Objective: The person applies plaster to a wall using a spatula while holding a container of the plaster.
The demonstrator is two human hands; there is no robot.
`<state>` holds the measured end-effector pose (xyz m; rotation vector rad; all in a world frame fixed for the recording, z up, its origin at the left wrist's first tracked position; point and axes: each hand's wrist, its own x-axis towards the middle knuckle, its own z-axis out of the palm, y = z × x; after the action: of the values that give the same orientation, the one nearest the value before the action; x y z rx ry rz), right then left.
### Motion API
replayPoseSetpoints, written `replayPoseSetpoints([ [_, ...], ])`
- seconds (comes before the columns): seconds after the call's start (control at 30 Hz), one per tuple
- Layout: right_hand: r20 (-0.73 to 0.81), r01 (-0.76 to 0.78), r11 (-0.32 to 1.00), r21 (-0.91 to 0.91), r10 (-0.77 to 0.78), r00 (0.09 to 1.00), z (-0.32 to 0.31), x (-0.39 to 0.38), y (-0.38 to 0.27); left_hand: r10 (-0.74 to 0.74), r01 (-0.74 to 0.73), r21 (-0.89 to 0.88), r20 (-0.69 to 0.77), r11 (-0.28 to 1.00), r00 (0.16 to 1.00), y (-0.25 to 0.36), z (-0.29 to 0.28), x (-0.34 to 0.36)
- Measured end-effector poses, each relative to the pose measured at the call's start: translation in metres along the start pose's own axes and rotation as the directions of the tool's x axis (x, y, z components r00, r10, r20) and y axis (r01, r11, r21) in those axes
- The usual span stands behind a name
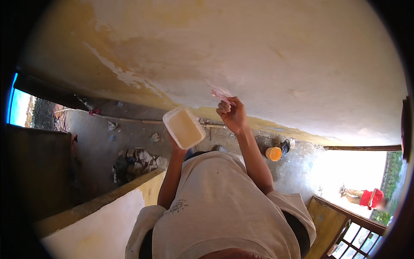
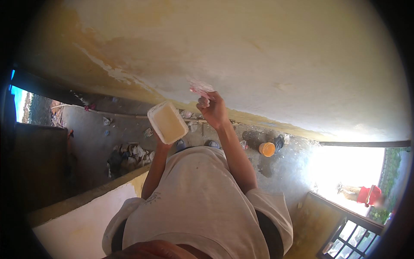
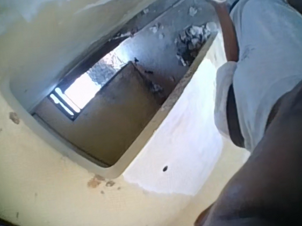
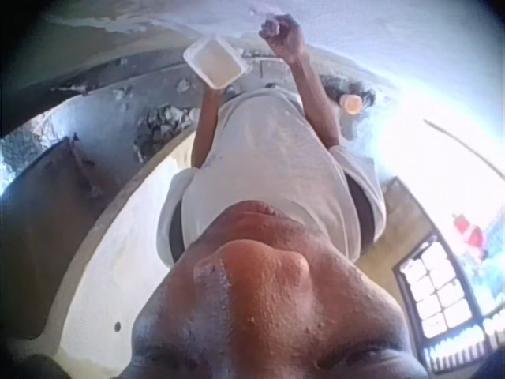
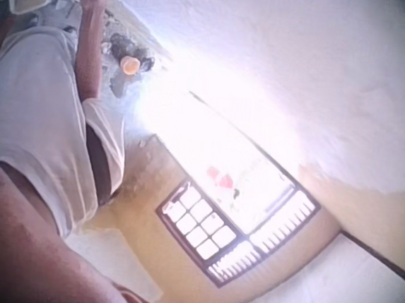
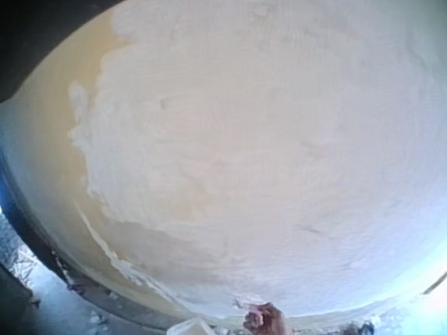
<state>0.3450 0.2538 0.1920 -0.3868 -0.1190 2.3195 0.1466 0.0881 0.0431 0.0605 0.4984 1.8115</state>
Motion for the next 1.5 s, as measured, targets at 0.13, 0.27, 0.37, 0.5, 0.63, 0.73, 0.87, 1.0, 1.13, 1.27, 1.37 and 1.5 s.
replayPoseSetpoints([
  [0.13,0.116,-0.094,0.987,0.131,0.079,0.990,0.008,0.040,-0.014,0.044,-0.044,0.057,0.001,0.997,0.999,-0.015,0.014,0.001],
  [0.27,0.240,-0.046,0.935,0.352,-0.043,0.970,0.055,0.008,-0.077,0.044,-0.044,0.022,0.004,0.999,0.999,-0.035,0.015,0.005],
  [0.37,0.348,0.076,0.912,0.404,-0.230,0.909,0.078,-0.052,-0.110,0.053,-0.053,0.049,0.015,0.997,0.998,-0.052,0.009,0.006],
  [0.5,0.494,0.199,0.925,0.323,-0.344,0.798,0.059,-0.091,-0.124,0.062,-0.062,0.035,-0.011,0.997,0.998,-0.072,-0.015,-0.003],
  [0.63,0.168,0.180,0.984,-0.004,-0.177,0.970,0.024,-0.082,-0.091,0.039,-0.040,-0.023,-0.024,0.999,0.999,-0.081,-0.003,-0.014],
  [0.73,0.142,0.008,0.997,-0.074,0.003,0.990,-0.038,-0.029,-0.051,0.081,-0.081,0.009,-0.023,0.997,0.996,-0.082,0.007,-0.031],
  [0.87,-0.023,-0.174,0.965,-0.197,0.173,0.985,-0.075,0.037,0.008,0.122,-0.121,-0.056,0.009,0.991,0.992,-0.078,-0.002,-0.055],
  [1.0,-0.062,-0.201,0.956,-0.213,0.192,0.979,-0.067,0.072,0.020,0.308,-0.387,0.446,0.241,0.807,0.920,-0.078,0.002,-0.064],
  [1.13,0.067,-0.140,0.990,0.019,0.138,0.988,-0.052,0.071,-0.009,0.289,-0.305,0.203,0.107,0.930,0.951,-0.073,0.012,-0.069],
  [1.27,0.253,-0.072,0.976,0.203,0.018,0.967,0.017,0.006,-0.071,0.238,-0.248,0.145,0.086,0.958,0.968,-0.071,0.032,-0.066],
  [1.37,0.365,0.003,0.949,0.315,-0.124,0.923,0.050,-0.048,-0.120,0.211,-0.240,0.259,0.135,0.936,0.968,-0.076,0.057,-0.060],
  [1.5,0.449,0.151,0.949,0.278,-0.267,0.853,0.040,-0.090,-0.133,0.245,-0.319,0.368,0.235,0.873,0.941,-0.086,0.031,-0.059],
])
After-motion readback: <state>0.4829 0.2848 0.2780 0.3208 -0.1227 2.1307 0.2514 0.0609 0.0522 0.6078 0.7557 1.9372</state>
